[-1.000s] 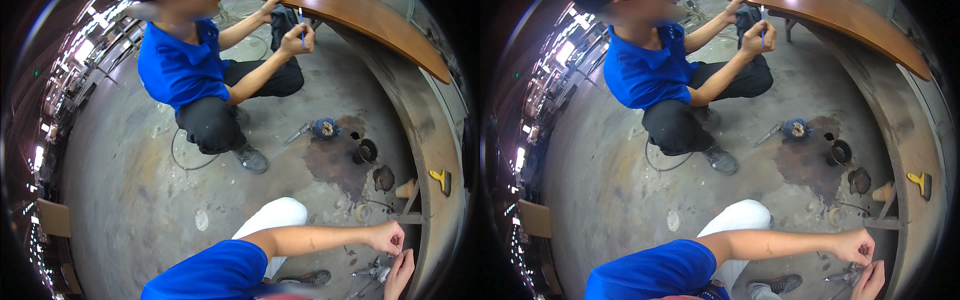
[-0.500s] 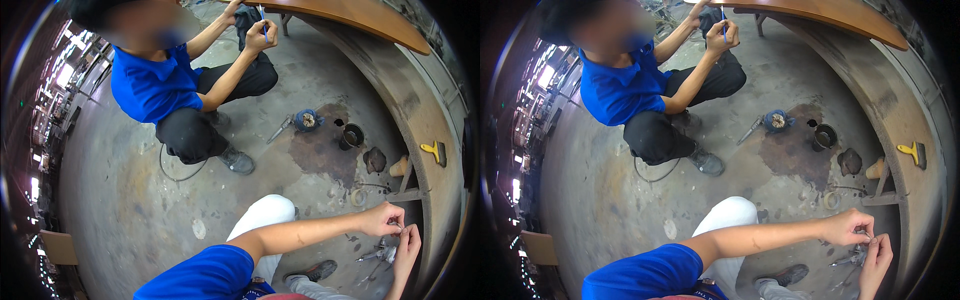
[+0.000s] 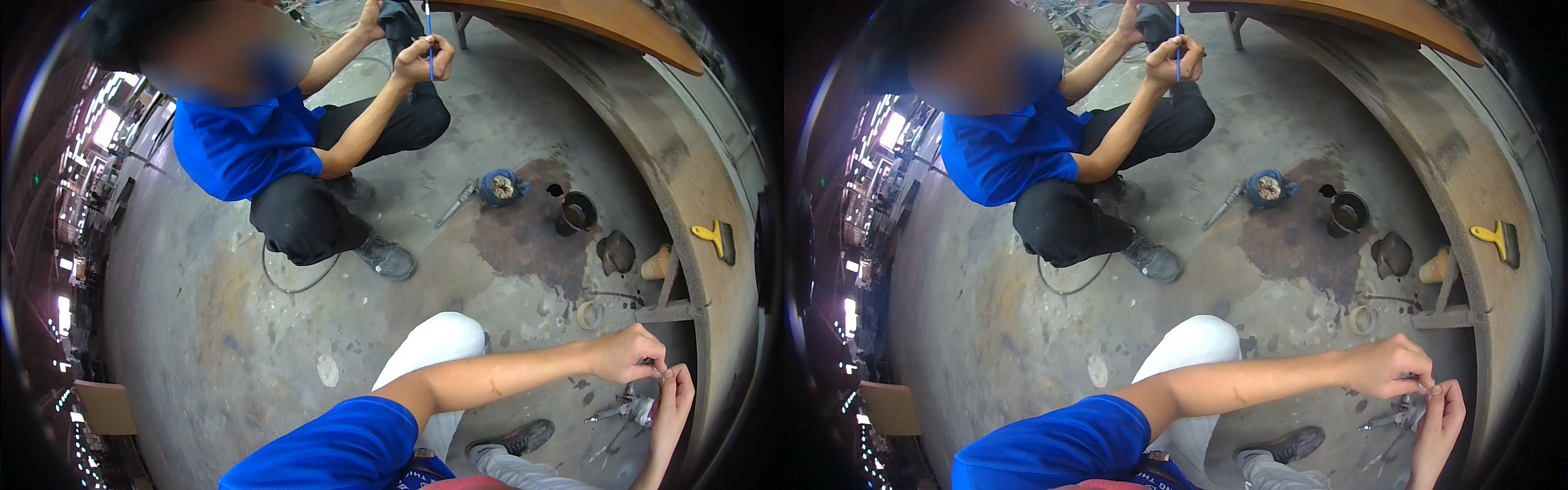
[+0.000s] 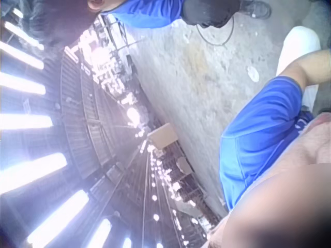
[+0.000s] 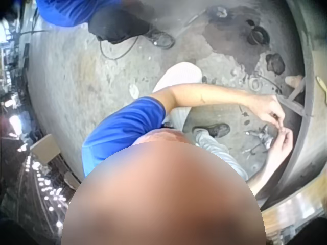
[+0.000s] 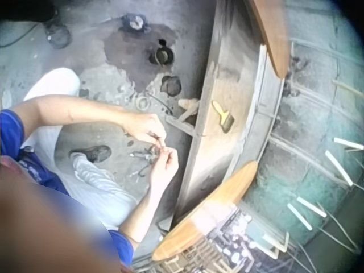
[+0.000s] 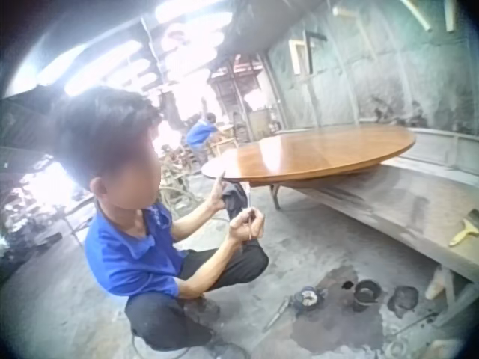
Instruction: The person sits on the floor and handles a roll of white tape, tearing off a small piece and manipulating it with their fingers. A coworker in the background is seen wiping a wooden table.
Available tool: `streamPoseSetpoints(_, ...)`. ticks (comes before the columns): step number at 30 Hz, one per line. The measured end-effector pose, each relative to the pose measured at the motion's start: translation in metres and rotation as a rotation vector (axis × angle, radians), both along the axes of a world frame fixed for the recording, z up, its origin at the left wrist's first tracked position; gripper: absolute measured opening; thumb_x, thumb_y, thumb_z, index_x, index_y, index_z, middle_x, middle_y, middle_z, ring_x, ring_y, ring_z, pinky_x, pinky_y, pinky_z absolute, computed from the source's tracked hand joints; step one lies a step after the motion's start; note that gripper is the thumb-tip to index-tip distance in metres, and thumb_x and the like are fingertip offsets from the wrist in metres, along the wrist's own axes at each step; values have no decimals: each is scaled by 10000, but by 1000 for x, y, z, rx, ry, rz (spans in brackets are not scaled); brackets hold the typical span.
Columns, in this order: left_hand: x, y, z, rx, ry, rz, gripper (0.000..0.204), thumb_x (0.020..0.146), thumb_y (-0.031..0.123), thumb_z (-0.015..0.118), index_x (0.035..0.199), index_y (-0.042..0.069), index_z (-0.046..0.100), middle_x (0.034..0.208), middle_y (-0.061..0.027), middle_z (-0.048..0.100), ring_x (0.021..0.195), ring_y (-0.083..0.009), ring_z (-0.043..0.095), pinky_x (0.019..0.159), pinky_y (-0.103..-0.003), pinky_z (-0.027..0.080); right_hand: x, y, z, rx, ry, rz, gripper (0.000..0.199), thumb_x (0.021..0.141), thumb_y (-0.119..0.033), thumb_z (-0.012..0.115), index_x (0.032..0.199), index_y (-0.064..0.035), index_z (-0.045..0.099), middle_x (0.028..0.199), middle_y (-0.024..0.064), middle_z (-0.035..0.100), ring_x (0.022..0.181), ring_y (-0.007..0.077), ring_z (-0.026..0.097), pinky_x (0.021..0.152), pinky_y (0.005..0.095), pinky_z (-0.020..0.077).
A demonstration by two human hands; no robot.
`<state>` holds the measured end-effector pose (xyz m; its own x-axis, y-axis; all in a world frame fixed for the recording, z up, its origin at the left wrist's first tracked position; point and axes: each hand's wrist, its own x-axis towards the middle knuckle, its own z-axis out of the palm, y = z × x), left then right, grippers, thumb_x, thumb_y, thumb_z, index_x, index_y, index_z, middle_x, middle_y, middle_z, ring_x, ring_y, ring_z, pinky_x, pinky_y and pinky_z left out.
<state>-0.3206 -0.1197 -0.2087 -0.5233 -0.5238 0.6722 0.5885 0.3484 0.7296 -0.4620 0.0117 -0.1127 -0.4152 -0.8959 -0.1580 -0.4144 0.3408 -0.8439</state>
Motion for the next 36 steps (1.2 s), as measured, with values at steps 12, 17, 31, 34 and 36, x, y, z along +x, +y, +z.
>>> streamPoseSetpoints(12, -4, -3, -1, -509, 47, 494, 141, 797, 82, 783, 867, 8, 686, 859, -98, 680, 780, -282, 659, 658, -385, 549, -10, -9, -13, 35, -408, -182, 280, 1099, -249, 528, 852, -128, 473, 659, -64, 360, 447, 20, 274, 394, 212, 250)
streamPoseSetpoints(17, -13, 8, -1, -378, 8, 427, 144, 768, 65, 797, 859, 9, 701, 838, -106, 685, 753, -278, 663, 662, -375, 559, -23, 0, -16, 41, -283, -174, 292, 1104, -203, 502, 828, -116, 458, 676, -75, 368, 497, 9, 286, 434, 222, 226)
streamPoseSetpoints(31, -33, 35, 21, 625, -151, -326, 134, 852, 76, 802, 877, -51, 768, 753, -73, 755, 679, -86, 702, 614, -250, 558, -50, 40, -16, -134, 236, -58, 360, 1154, -254, 495, 826, -117, 435, 681, -97, 321, 586, -12, 279, 493, 221, 187)
streamPoseSetpoints(34, -36, 36, 20, 617, -136, -327, 136, 850, 79, 805, 889, -46, 768, 766, -62, 757, 677, -83, 696, 616, -244, 558, -47, 45, -11, -89, 217, -98, 322, 1144, -237, 518, 858, -92, 493, 707, -71, 392, 583, 2, 331, 508, 214, 241)
streamPoseSetpoints(36, -38, 37, 17, 674, -83, -347, 136, 850, 82, 805, 891, -41, 767, 778, -58, 759, 683, -83, 696, 622, -241, 559, -40, 46, -9, -204, 238, -110, 258, 1134, -211, 541, 922, -65, 552, 803, -34, 490, 651, 25, 427, 572, 204, 322)
